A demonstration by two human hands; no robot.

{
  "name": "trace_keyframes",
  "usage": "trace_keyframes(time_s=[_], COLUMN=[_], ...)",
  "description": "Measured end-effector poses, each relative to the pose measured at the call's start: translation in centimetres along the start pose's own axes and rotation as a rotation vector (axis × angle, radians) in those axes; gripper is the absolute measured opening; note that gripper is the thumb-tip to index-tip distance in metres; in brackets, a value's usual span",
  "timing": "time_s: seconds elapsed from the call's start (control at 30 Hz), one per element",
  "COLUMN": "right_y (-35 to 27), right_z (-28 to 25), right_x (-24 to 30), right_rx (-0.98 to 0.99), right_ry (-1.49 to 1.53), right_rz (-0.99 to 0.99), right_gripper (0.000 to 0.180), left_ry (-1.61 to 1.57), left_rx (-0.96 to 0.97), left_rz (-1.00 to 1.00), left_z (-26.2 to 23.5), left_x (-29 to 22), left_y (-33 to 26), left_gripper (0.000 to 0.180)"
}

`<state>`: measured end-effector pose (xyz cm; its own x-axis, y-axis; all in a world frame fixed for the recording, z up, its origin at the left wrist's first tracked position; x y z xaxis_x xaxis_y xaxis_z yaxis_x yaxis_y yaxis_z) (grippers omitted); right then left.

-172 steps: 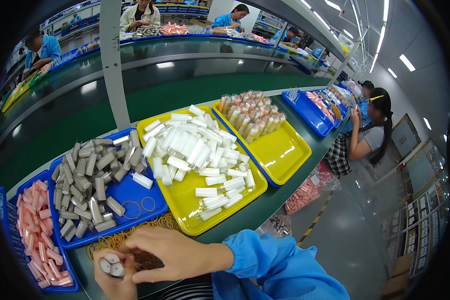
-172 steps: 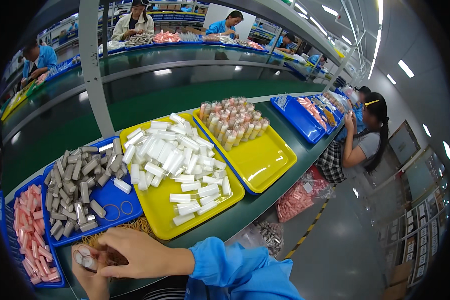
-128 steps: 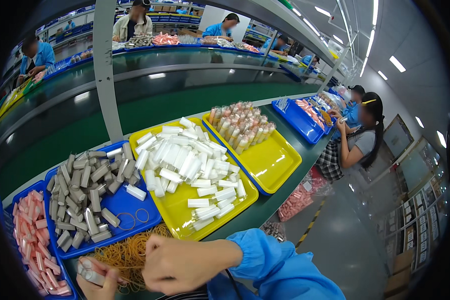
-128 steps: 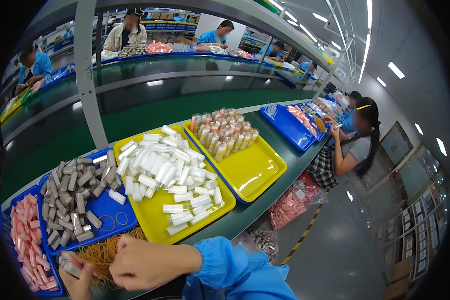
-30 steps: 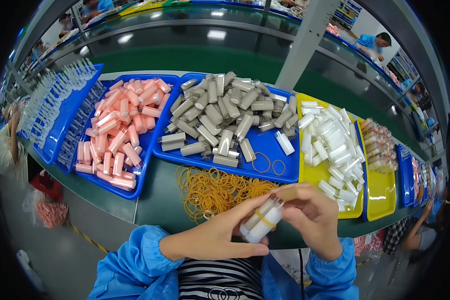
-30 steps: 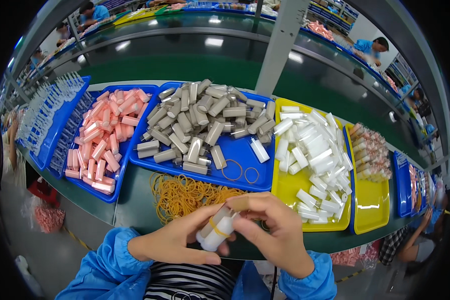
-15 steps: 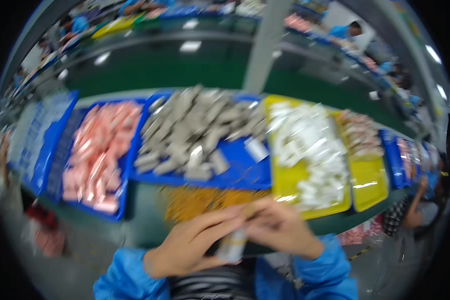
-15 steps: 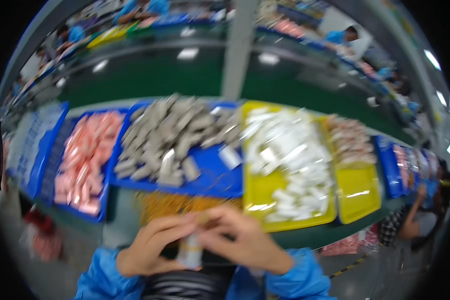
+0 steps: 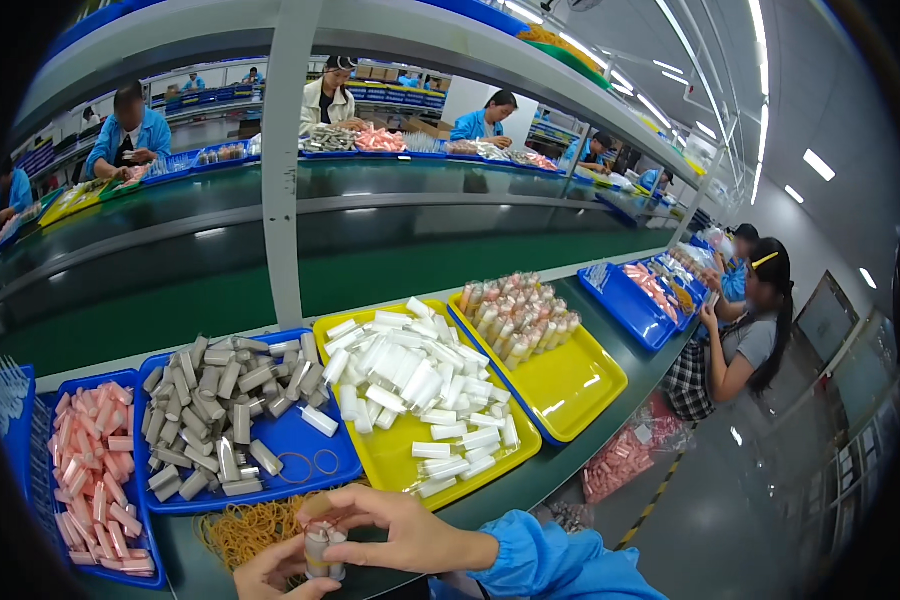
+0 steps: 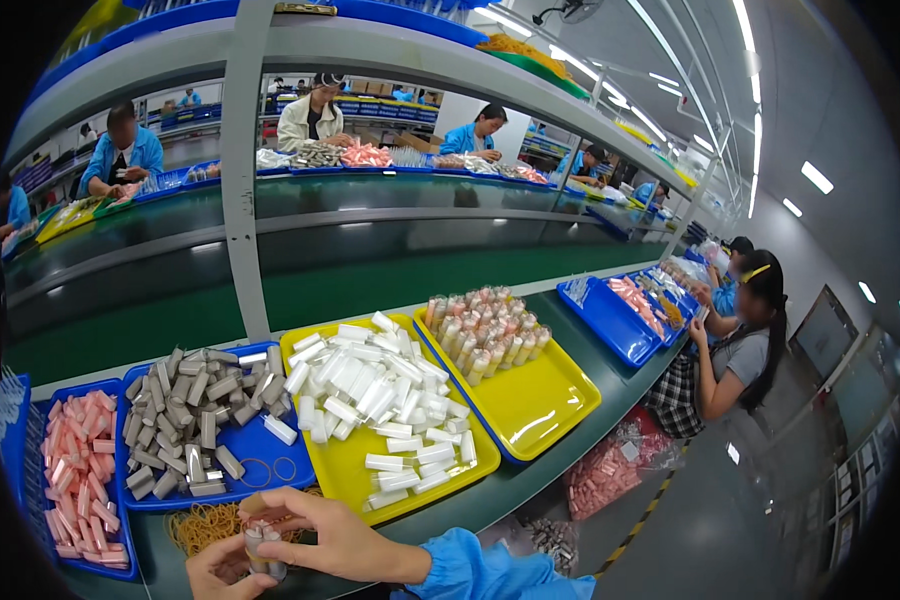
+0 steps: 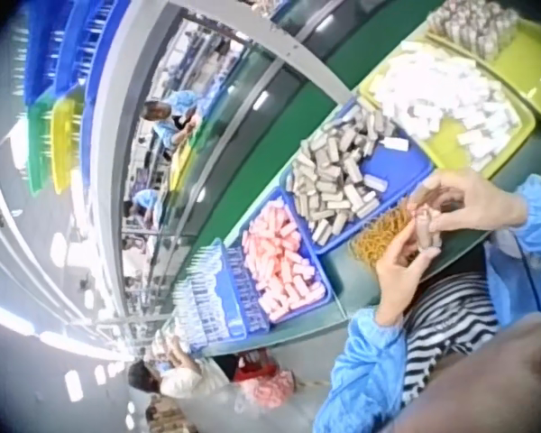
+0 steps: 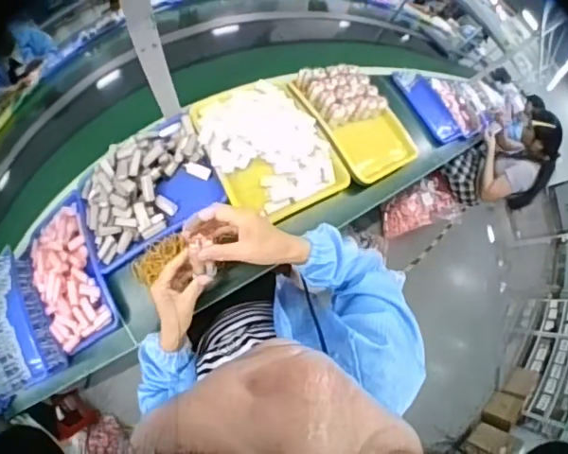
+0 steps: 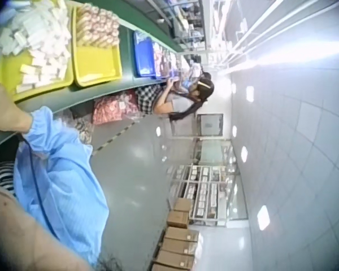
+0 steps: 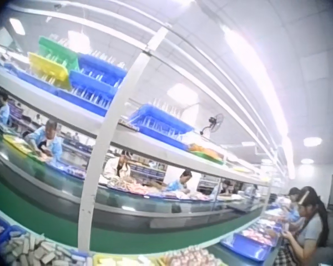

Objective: The person assembles small cylindrical components by inserting white plastic tips into the ends of pink and grey cylinders. They then secure the assembled units with yellow rubber bands and place them into a yellow tray. The process is repeated continuously with items from blue bins on the assembly line.

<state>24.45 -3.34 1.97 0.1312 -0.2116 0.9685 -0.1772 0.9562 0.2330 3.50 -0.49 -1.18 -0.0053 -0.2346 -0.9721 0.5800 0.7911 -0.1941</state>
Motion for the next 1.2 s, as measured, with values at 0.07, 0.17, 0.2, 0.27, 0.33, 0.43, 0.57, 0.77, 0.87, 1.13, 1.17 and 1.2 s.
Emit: trace_keyframes(time_s=[0.07, 0.17, 0.2, 0.27, 0.33, 0.43, 0.57, 0.77, 0.87, 1.13, 1.17, 1.2], right_y=[0.1, -0.4, -0.8, -0.8, -0.8, -1.2, -1.4, -2.8, -3.2, -4.1, -4.4, -4.7], right_z=[0.3, -0.1, -0.3, -0.5, -0.9, -1.0, -2.2, -1.8, -2.0, -4.2, -4.1, -3.9], right_x=[-0.1, -0.1, -0.2, -0.4, -0.1, 0.2, 0.9, -0.8, -0.7, 0.6, 0.5, 0.5], right_rx=[0.031, 0.010, -0.002, -0.017, 0.005, -0.024, -0.085, -0.190, -0.189, -0.364, -0.332, -0.298], right_ry=[0.021, 0.041, 0.051, -0.015, -0.113, -0.103, -0.234, -0.025, -0.143, 0.055, 0.036, 0.018], right_rz=[0.028, -0.022, -0.044, -0.115, -0.084, -0.078, -0.130, -0.117, -0.134, -0.172, -0.145, -0.119], right_gripper=[0.048, 0.050, 0.050, 0.051, 0.048, 0.043, 0.040, 0.040, 0.042, 0.039, 0.040, 0.040], left_ry=[-0.040, -0.074, -0.100, -0.169, -0.193, -0.217, -0.176, -0.102, -0.113, 0.153, 0.212, 0.350], left_rx=[-0.028, 0.023, 0.040, 0.076, 0.069, 0.069, 0.023, 0.010, 0.004, 0.037, -0.021, -0.003], left_rz=[-0.017, -0.077, -0.100, -0.114, -0.123, -0.077, -0.018, -0.053, -0.051, 0.199, 0.290, 0.403], left_z=[-0.1, 0.0, 0.1, 0.4, 0.7, 1.0, 1.9, 1.9, 2.3, 5.0, 5.5, 5.3], left_x=[-0.3, -0.9, -0.9, -1.1, -1.0, -0.6, -0.4, 0.3, 0.3, -1.6, -1.3, -1.4], left_y=[-0.4, 0.1, 0.1, 0.2, 0.1, 0.3, 1.1, 1.0, 1.1, 2.7, 2.9, 2.7], left_gripper=[0.051, 0.050, 0.050, 0.052, 0.052, 0.052, 0.052, 0.044, 0.045, 0.073, 0.069, 0.067])
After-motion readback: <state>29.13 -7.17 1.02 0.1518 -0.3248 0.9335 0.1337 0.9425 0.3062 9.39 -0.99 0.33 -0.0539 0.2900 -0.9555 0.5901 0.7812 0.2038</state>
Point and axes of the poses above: each hand's wrist, its own y-axis towards the middle knuckle, its own z-axis out of the palm, x = y × z, the point moved 1 cm from there along y, towards the middle knuckle, and after that the axes turned 6 degrees about -z, right-handed, at the moved point
